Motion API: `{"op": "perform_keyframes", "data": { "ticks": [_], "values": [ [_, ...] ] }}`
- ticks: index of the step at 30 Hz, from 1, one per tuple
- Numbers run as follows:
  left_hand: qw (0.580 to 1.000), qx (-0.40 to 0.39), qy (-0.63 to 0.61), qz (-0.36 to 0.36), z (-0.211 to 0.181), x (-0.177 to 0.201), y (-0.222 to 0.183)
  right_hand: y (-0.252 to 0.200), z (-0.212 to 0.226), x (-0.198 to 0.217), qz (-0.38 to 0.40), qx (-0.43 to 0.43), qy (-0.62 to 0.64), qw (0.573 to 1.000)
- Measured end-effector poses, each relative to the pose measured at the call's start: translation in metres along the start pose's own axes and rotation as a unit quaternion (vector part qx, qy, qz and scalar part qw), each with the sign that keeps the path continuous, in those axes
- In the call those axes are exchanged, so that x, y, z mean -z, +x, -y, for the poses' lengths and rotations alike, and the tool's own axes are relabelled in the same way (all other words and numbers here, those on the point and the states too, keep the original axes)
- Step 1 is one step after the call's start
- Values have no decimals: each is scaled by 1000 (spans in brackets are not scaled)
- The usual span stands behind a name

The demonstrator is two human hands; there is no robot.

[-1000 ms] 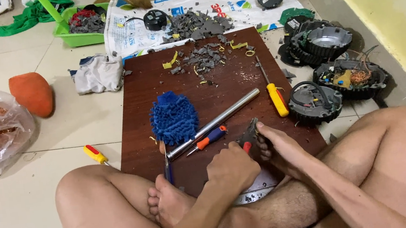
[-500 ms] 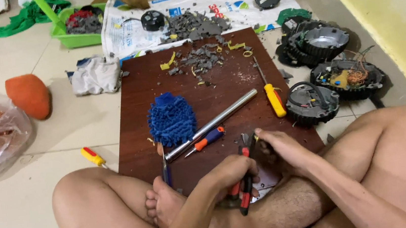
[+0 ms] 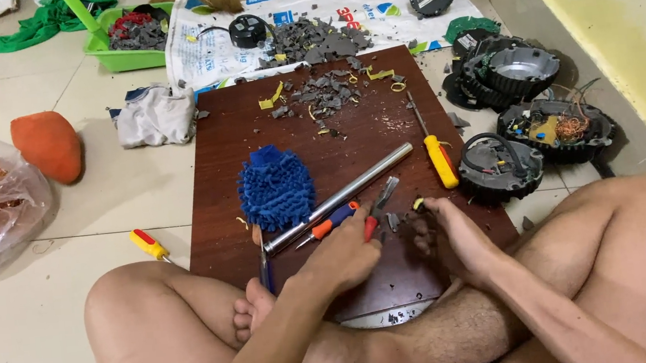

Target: The person sits on the floor and uses a blue duster to clean a wooden board. They then use pliers and a knife to strip wires and manipulate small electronic components on the board.

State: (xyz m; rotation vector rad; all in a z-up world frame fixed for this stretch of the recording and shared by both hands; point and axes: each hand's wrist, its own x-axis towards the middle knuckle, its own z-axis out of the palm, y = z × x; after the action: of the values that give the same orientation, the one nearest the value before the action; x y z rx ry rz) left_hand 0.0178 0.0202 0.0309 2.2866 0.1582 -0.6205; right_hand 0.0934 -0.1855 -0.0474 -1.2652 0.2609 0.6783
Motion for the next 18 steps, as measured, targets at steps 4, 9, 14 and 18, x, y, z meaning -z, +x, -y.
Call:
{"op": "perform_keyframes", "data": {
  "ticks": [4,9,14,18],
  "values": [
    [995,-30,92,-18,15,-12,11,18,-9,10,-40,39,-72,996],
    [983,-33,177,-26,13,-20,7,-4,-4,-7,-106,88,-218,966],
    [974,-29,220,-49,12,-27,8,-5,-9,-2,-103,152,-407,895],
    [969,-27,238,-53,10,-30,8,-15,-7,-9,-92,148,-451,875]
  ]
}}
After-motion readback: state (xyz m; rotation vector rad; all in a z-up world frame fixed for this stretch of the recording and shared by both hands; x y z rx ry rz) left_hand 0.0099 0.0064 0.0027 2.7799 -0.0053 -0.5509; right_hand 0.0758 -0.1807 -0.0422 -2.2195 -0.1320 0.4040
